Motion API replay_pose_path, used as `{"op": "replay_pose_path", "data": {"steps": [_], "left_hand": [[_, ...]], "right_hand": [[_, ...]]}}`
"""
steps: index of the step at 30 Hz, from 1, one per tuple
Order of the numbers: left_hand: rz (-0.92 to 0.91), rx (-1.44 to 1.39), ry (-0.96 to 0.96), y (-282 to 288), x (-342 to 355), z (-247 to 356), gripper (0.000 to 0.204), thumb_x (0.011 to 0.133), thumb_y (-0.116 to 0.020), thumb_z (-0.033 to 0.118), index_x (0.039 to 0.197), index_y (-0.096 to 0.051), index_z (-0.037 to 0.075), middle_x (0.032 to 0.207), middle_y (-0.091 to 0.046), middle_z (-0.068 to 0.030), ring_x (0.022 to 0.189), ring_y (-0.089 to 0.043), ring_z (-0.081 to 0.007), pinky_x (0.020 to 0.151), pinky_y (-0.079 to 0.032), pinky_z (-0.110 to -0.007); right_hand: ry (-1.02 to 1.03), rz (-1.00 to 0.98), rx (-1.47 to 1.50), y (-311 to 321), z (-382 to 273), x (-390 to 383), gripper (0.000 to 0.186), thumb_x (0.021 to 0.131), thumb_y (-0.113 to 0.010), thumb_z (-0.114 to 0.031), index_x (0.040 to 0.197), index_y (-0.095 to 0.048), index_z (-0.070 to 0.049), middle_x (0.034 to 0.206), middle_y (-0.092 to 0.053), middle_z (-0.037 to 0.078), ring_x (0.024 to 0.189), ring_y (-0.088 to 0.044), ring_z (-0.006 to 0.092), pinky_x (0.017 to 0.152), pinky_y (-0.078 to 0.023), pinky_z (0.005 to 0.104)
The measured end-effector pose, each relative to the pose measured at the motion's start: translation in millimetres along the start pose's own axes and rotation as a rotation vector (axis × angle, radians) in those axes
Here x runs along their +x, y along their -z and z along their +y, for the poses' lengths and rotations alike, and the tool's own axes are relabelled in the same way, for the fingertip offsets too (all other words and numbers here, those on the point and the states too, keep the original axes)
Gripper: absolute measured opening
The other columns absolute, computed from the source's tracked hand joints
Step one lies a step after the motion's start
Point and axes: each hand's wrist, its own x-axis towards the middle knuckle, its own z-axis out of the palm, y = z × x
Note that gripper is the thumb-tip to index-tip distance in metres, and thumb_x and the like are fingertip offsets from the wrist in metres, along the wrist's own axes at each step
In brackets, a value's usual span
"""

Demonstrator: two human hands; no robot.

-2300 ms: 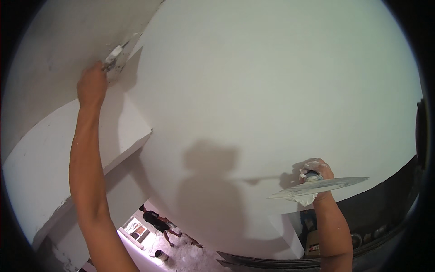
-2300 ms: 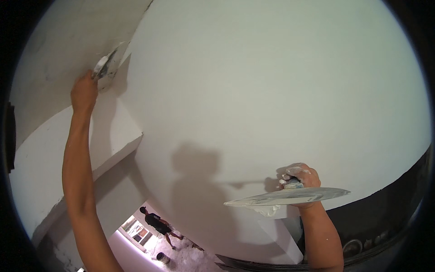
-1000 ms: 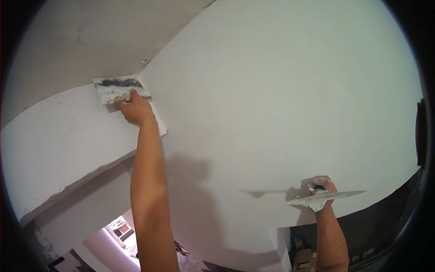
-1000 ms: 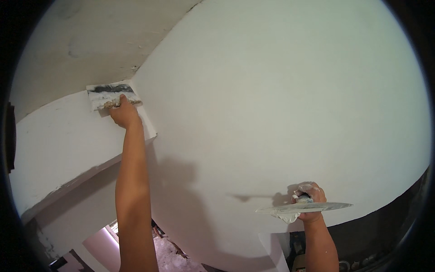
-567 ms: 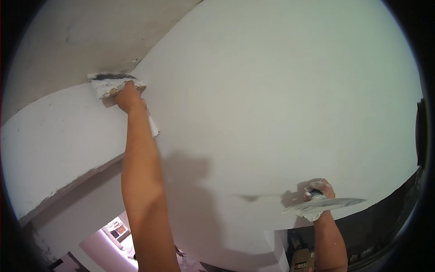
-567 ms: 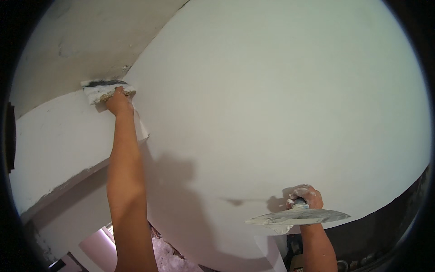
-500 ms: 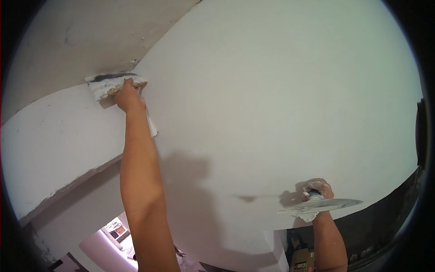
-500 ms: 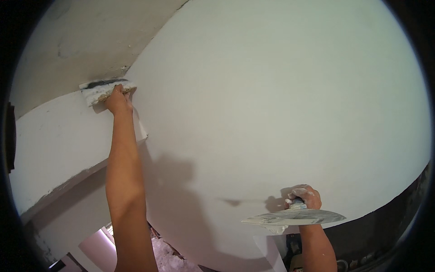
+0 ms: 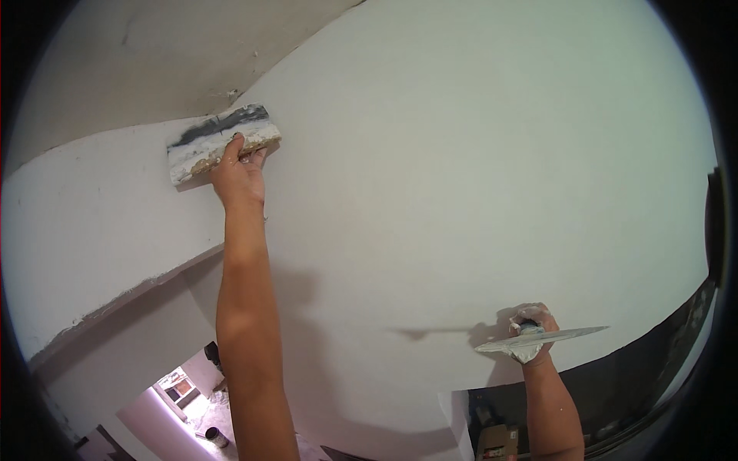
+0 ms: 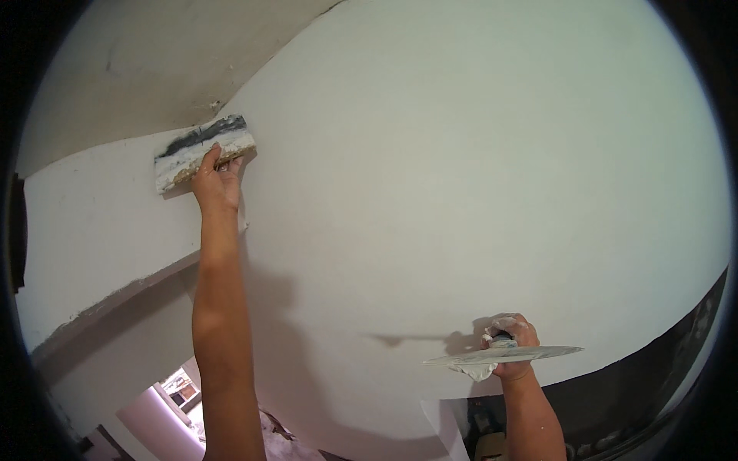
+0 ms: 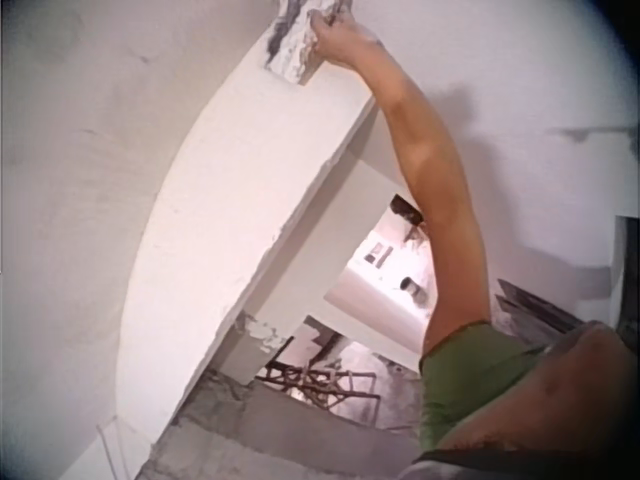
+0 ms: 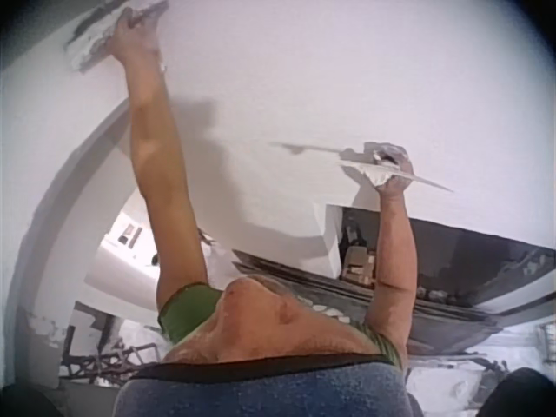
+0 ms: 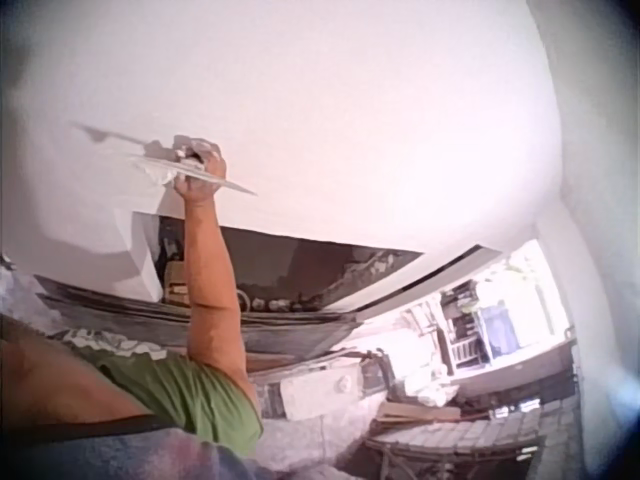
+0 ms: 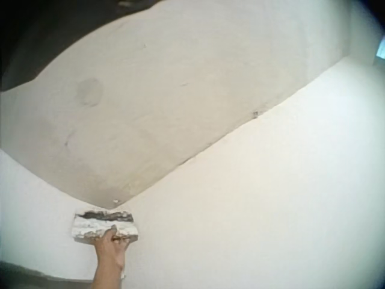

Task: The person applies plaster to the ceiling and wall corners using putty knives, repeatedly transferring and scraping the compound between the blades.

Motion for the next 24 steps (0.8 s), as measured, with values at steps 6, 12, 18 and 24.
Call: {"op": "replay_pose_path", "data": {"steps": [6,12,18,24], "left_hand": [[0.086,0.246,-0.188,-23.4,-38.2,3.6,0.048,0.087,-0.066,-0.002,0.131,-0.046,-0.005,0.131,-0.053,-0.0176,0.117,-0.056,-0.0321,0.097,-0.050,-0.052],[0.078,0.563,-0.472,-14.7,-38.2,2.3,0.042,0.089,-0.067,0.004,0.125,-0.051,-0.010,0.121,-0.062,-0.0178,0.102,-0.065,-0.0268,0.089,-0.053,-0.037],[0.200,0.790,-0.463,10.9,9.1,10.3,0.035,0.086,-0.070,0.008,0.111,-0.059,-0.013,0.114,-0.066,-0.0181,0.098,-0.065,-0.0260,0.085,-0.051,-0.035],[0.160,0.538,-0.379,5.0,27.9,13.0,0.037,0.082,-0.069,0.002,0.113,-0.058,-0.016,0.112,-0.065,-0.0188,0.095,-0.065,-0.0252,0.085,-0.051,-0.034]], "right_hand": [[-0.010,0.023,-0.031,-0.8,9.5,-8.2,0.032,0.073,-0.076,-0.022,0.092,-0.057,-0.005,0.071,-0.061,0.009,0.061,-0.061,0.0231,0.057,-0.049,0.0336],[-0.005,0.053,-0.032,-4.4,17.6,-16.0,0.032,0.074,-0.077,-0.023,0.091,-0.057,-0.005,0.071,-0.061,0.009,0.062,-0.062,0.0224,0.056,-0.049,0.0332],[0.000,0.003,-0.029,-1.8,15.2,-12.1,0.033,0.075,-0.077,-0.024,0.093,-0.057,-0.006,0.071,-0.062,0.009,0.062,-0.062,0.0224,0.056,-0.049,0.0331],[0.029,0.003,-0.004,-3.1,31.8,-24.4,0.032,0.079,-0.077,-0.024,0.097,-0.055,-0.008,0.071,-0.062,0.007,0.062,-0.063,0.0222,0.057,-0.051,0.0331]]}}
